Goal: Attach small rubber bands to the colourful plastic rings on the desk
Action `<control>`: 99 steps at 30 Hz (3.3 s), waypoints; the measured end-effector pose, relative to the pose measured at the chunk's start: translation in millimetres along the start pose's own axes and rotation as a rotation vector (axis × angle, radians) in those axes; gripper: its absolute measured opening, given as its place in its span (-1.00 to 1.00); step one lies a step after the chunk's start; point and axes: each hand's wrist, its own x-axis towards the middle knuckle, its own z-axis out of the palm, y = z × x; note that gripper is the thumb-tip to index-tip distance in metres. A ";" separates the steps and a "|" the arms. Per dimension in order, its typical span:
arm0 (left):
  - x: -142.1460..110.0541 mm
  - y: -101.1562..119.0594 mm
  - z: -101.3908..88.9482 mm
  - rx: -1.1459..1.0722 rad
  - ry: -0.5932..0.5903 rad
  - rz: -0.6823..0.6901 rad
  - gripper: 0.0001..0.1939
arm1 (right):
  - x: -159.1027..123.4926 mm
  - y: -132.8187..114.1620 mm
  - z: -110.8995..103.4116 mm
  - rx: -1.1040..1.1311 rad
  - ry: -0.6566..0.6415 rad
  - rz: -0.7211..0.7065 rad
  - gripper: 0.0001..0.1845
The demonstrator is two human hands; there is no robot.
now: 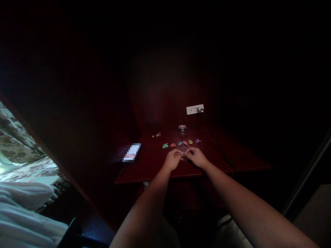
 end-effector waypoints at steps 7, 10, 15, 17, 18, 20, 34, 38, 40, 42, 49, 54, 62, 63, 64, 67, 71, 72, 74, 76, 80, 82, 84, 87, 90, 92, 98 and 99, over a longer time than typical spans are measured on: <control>-2.0 2.3 0.3 -0.057 -0.029 0.014 -0.83 | -0.7 -2.8 0.1 -0.026 -0.005 -0.005 -0.74; -2.0 3.3 0.7 -0.076 -0.016 -0.003 -0.83 | -1.1 -4.1 -0.3 -0.049 0.004 -0.019 -0.75; -1.4 0.8 0.8 -0.045 0.009 0.018 -0.87 | -1.7 -3.7 -0.2 -0.072 0.009 -0.031 -0.78; -1.5 -0.8 0.8 -0.025 0.005 0.027 -0.89 | -2.1 -3.7 0.1 -0.080 0.010 -0.033 -0.80; -1.5 -1.5 0.7 -0.013 0.002 0.029 -0.91 | -2.4 -3.8 0.3 -0.085 0.009 -0.036 -0.81; -1.6 -2.3 0.5 0.016 0.001 0.031 -0.95 | -3.2 -4.4 0.5 -0.097 0.006 -0.045 -0.83; -3.3 1.9 1.0 0.029 0.024 0.039 -0.97 | -3.5 -9.2 -0.7 0.023 -0.081 -0.059 -0.79; -3.5 2.4 0.8 0.048 0.025 0.041 -0.95 | -4.4 -11.3 -1.7 -0.024 -0.077 -0.066 -0.79; -3.8 3.0 0.7 0.029 0.013 0.046 -0.95 | -4.9 -12.3 -1.7 -0.029 -0.069 -0.064 -0.81; -4.0 4.2 0.7 -0.011 -0.012 0.042 -0.94 | -5.4 -13.2 -1.5 -0.020 -0.063 -0.059 -0.82; -4.0 8.9 1.0 -0.079 -0.042 -0.004 -0.91 | -7.2 -16.3 -1.4 0.011 -0.035 -0.018 -0.85; -4.1 8.3 0.4 -0.028 -0.023 0.004 -0.92 | -7.3 -17.3 -1.7 -0.003 -0.015 -0.016 -0.86; -2.6 1.0 -1.1 0.046 0.057 0.041 -0.91 | -5.5 -13.3 -2.4 0.035 -0.028 -0.026 -0.88; -2.4 0.5 -1.3 0.060 0.068 0.050 -0.91 | -5.4 -12.8 -2.6 0.037 -0.035 -0.024 -0.88; -2.2 0.4 -1.5 0.073 0.076 0.055 -0.89 | -5.4 -12.4 -2.8 0.039 -0.039 -0.020 -0.88; -1.9 1.9 -1.5 0.077 0.083 0.052 -0.88 | -5.7 -11.8 -2.9 0.040 -0.036 -0.001 -0.89; -2.4 5.0 -0.3 0.044 0.054 0.040 -0.89 | -5.7 -11.5 -2.6 0.025 -0.009 -0.004 -0.89; -2.6 5.4 0.0 0.034 0.044 0.037 -0.88 | -5.5 -11.5 -2.6 0.021 -0.003 -0.008 -0.89; -2.8 5.3 0.5 0.008 0.025 0.031 -0.86 | -5.4 -11.7 -2.5 0.018 0.005 -0.014 -0.90; -2.8 4.2 0.8 -0.013 0.003 0.023 -0.84 | -5.4 -12.3 -2.5 0.019 0.010 -0.013 -0.92; -2.5 1.7 0.8 0.014 -0.004 0.024 -0.84 | -5.6 -13.6 -2.3 0.026 0.000 -0.025 -0.93; -2.7 1.7 0.6 0.030 0.010 0.028 -0.86 | -5.2 -12.7 -1.9 0.039 -0.016 -0.035 -0.92; -3.4 3.0 0.5 0.039 0.017 0.024 -0.89 | -4.4 -10.3 -1.5 0.043 -0.036 -0.041 -0.89; -4.5 6.1 0.5 0.045 0.007 0.011 -0.93 | -3.3 -6.2 -0.9 0.027 -0.055 -0.039 -0.87; -5.2 8.4 0.8 0.029 -0.002 0.007 -0.95 | -2.9 -4.7 -0.9 0.004 -0.042 -0.049 -0.88; -5.3 9.1 1.2 0.015 -0.006 0.002 -0.94 | -3.1 -5.3 -1.1 -0.002 -0.037 -0.064 -0.87; -5.8 11.1 1.7 0.013 0.004 -0.017 -0.94 | -3.4 -7.0 -1.7 0.004 -0.069 -0.031 -0.84; -5.8 11.3 1.6 0.021 0.008 -0.016 -0.95 | -3.4 -7.1 -1.7 0.004 -0.070 -0.027 -0.84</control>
